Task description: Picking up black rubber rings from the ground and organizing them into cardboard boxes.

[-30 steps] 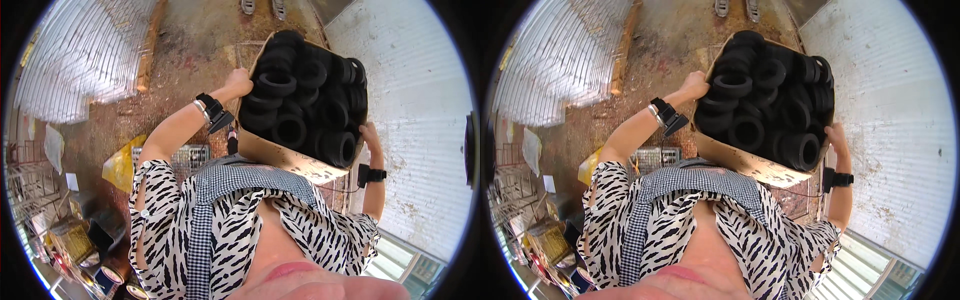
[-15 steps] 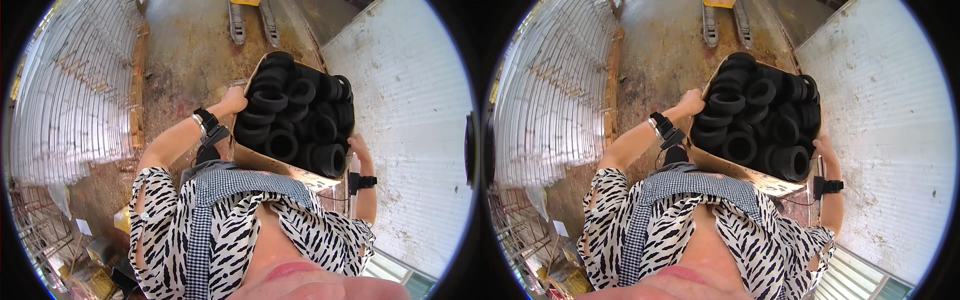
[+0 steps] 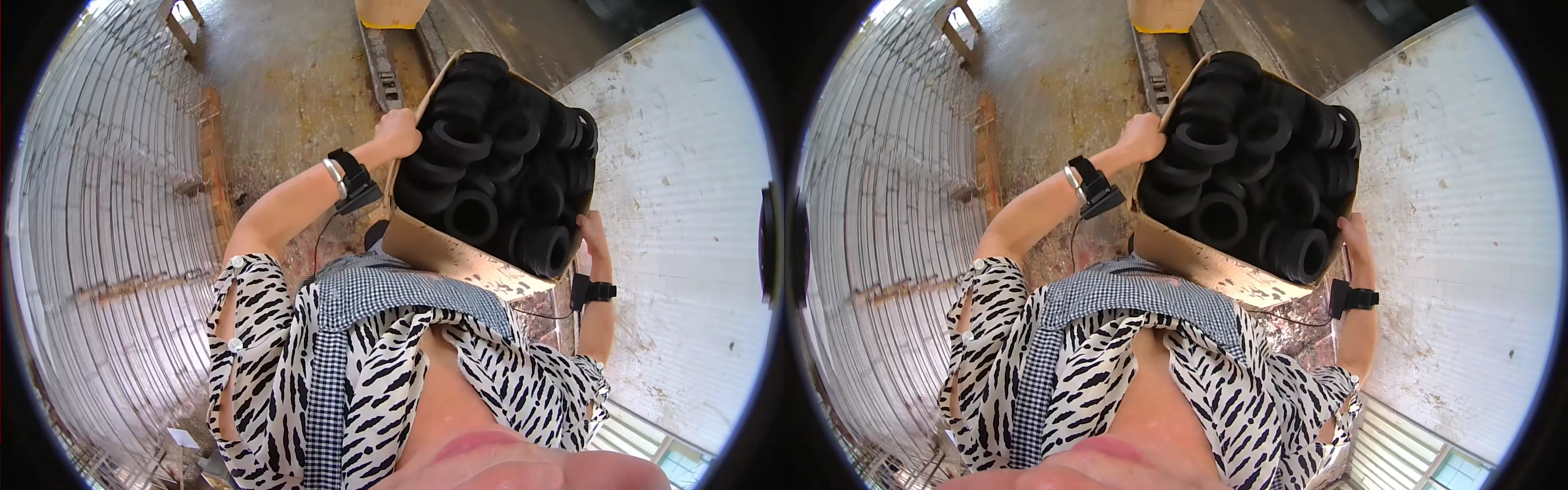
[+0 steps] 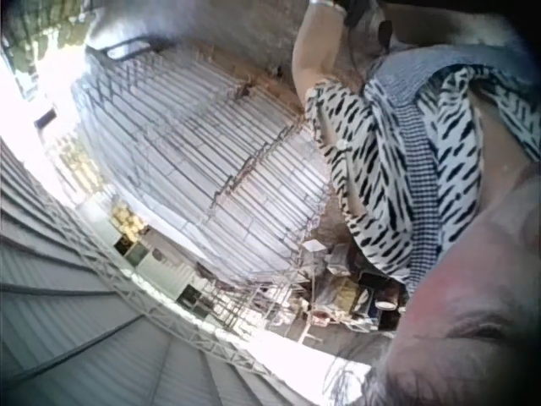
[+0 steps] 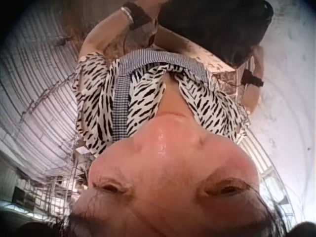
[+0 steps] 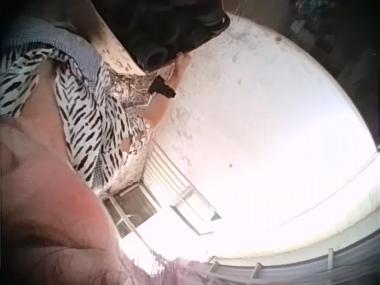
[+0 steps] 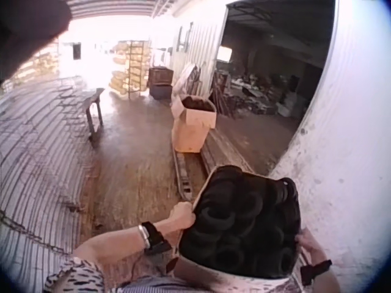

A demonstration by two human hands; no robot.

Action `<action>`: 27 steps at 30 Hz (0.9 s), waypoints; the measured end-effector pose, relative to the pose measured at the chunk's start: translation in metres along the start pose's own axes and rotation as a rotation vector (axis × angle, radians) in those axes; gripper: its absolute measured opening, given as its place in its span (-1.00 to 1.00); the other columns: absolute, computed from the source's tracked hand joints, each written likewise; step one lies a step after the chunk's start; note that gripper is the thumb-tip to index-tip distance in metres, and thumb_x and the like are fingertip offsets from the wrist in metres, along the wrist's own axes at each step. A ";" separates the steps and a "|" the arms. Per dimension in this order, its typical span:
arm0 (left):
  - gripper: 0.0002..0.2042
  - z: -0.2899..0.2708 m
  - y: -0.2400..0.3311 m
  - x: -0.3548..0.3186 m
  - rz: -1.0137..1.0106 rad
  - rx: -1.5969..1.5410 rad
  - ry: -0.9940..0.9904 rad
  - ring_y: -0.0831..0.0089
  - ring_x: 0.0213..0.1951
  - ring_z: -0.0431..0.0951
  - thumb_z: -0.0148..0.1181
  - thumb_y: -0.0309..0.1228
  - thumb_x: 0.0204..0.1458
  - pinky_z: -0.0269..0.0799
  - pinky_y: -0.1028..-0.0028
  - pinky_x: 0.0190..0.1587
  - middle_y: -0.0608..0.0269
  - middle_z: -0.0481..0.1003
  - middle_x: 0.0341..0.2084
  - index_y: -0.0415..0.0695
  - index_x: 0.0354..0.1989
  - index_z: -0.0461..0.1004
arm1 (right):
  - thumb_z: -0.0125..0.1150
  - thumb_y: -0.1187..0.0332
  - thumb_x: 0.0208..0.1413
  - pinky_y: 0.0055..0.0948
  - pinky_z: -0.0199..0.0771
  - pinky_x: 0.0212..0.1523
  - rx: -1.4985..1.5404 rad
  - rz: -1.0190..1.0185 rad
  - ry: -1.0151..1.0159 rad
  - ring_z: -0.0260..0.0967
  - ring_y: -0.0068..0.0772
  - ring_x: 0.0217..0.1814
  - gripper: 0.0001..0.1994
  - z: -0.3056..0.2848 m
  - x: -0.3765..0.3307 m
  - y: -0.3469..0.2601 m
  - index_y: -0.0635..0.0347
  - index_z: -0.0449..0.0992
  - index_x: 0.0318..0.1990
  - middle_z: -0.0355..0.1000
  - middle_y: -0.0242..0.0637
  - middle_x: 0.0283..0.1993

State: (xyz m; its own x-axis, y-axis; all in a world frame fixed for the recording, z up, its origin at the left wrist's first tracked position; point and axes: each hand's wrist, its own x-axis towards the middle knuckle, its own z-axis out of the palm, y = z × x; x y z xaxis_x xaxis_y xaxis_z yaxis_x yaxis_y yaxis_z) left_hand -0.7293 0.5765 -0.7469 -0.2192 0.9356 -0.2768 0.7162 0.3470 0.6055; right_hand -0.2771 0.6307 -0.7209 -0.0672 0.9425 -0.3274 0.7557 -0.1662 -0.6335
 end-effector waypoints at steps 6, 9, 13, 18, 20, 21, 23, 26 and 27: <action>-0.74 0.150 -0.050 0.052 0.021 -0.015 -0.001 -0.11 -0.17 0.42 0.03 -0.49 -0.25 0.35 0.16 -0.13 -0.26 0.42 -0.30 -0.40 -0.37 0.46 | -0.01 0.47 -0.18 -0.34 0.22 -0.47 -0.087 0.037 0.100 0.25 -0.40 -0.50 -0.82 0.061 0.076 0.138 0.49 0.39 -0.50 0.33 -0.23 -0.58; -0.74 0.239 -0.007 0.113 -0.020 -0.011 -0.037 -0.09 -0.17 0.42 0.03 -0.49 -0.25 0.36 0.17 -0.14 -0.26 0.42 -0.31 -0.40 -0.37 0.46 | 0.00 0.47 -0.20 -0.32 0.24 -0.45 -0.081 0.056 -0.023 0.26 -0.37 -0.49 -0.81 0.029 0.151 0.206 0.50 0.40 -0.49 0.36 -0.19 -0.57; -0.75 0.320 0.015 0.170 -0.133 -0.012 -0.122 -0.07 -0.19 0.43 0.02 -0.48 -0.22 0.37 0.18 -0.15 -0.24 0.43 -0.32 -0.39 -0.37 0.46 | -0.01 0.42 -0.23 -0.41 0.14 -0.56 -0.045 -0.013 -0.045 0.19 -0.47 -0.57 -0.82 0.033 0.245 0.302 0.42 0.40 -0.54 0.29 -0.33 -0.62; -0.74 0.436 -0.150 0.194 -0.131 -0.048 -0.068 -0.06 -0.19 0.44 0.01 -0.47 -0.20 0.38 0.20 -0.15 -0.20 0.44 -0.31 -0.38 -0.34 0.45 | -0.01 0.41 -0.23 -0.41 0.10 -0.61 -0.085 -0.031 -0.044 0.15 -0.49 -0.63 -0.84 0.213 0.298 0.392 0.38 0.38 -0.57 0.24 -0.37 -0.68; -0.73 0.430 -0.267 0.182 -0.116 -0.019 0.001 -0.08 -0.21 0.44 0.01 -0.45 -0.22 0.37 0.18 -0.15 -0.22 0.44 -0.33 -0.38 -0.36 0.45 | -0.01 0.42 -0.23 -0.41 0.07 -0.66 -0.035 -0.033 -0.060 0.13 -0.50 -0.66 -0.86 0.329 0.287 0.367 0.35 0.37 -0.60 0.21 -0.38 -0.70; -0.72 0.407 -0.314 0.158 -0.088 -0.004 0.062 -0.09 -0.24 0.45 0.01 -0.42 -0.24 0.37 0.16 -0.16 -0.24 0.44 -0.34 -0.38 -0.39 0.46 | -0.01 0.42 -0.23 -0.41 0.07 -0.66 -0.034 -0.031 -0.063 0.13 -0.50 -0.66 -0.86 0.373 0.267 0.345 0.35 0.37 -0.60 0.21 -0.38 -0.70; -0.73 0.346 -0.408 0.100 -0.103 -0.016 0.061 -0.09 -0.23 0.45 0.02 -0.41 -0.23 0.37 0.17 -0.15 -0.23 0.44 -0.34 -0.38 -0.39 0.46 | -0.01 0.42 -0.23 -0.41 0.05 -0.68 -0.103 -0.031 -0.081 0.12 -0.51 -0.67 -0.87 0.455 0.220 0.287 0.34 0.37 -0.61 0.22 -0.37 -0.69; -0.74 0.231 -0.555 0.054 -0.116 -0.032 0.097 -0.10 -0.23 0.44 0.04 -0.38 -0.20 0.38 0.16 -0.15 -0.24 0.44 -0.35 -0.36 -0.41 0.46 | 0.00 0.44 -0.24 -0.39 0.12 -0.62 -0.146 -0.037 -0.089 0.17 -0.46 -0.63 -0.84 0.579 0.166 0.144 0.38 0.40 -0.52 0.27 -0.31 -0.65; -0.74 0.174 -0.610 0.068 -0.079 -0.033 0.125 -0.11 -0.23 0.44 0.05 -0.38 -0.20 0.38 0.15 -0.16 -0.25 0.44 -0.36 -0.36 -0.42 0.46 | 0.02 0.44 -0.24 -0.37 0.20 -0.56 -0.175 -0.043 -0.078 0.24 -0.41 -0.58 -0.79 0.631 0.171 0.075 0.42 0.43 -0.44 0.33 -0.24 -0.60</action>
State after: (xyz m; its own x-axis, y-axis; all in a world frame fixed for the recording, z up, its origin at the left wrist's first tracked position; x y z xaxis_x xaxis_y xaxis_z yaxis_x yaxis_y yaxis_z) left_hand -1.0656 0.4173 -1.2652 -0.3566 0.9053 -0.2309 0.6718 0.4203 0.6099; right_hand -0.6427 0.5968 -1.2668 -0.1470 0.9211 -0.3604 0.8526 -0.0668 -0.5183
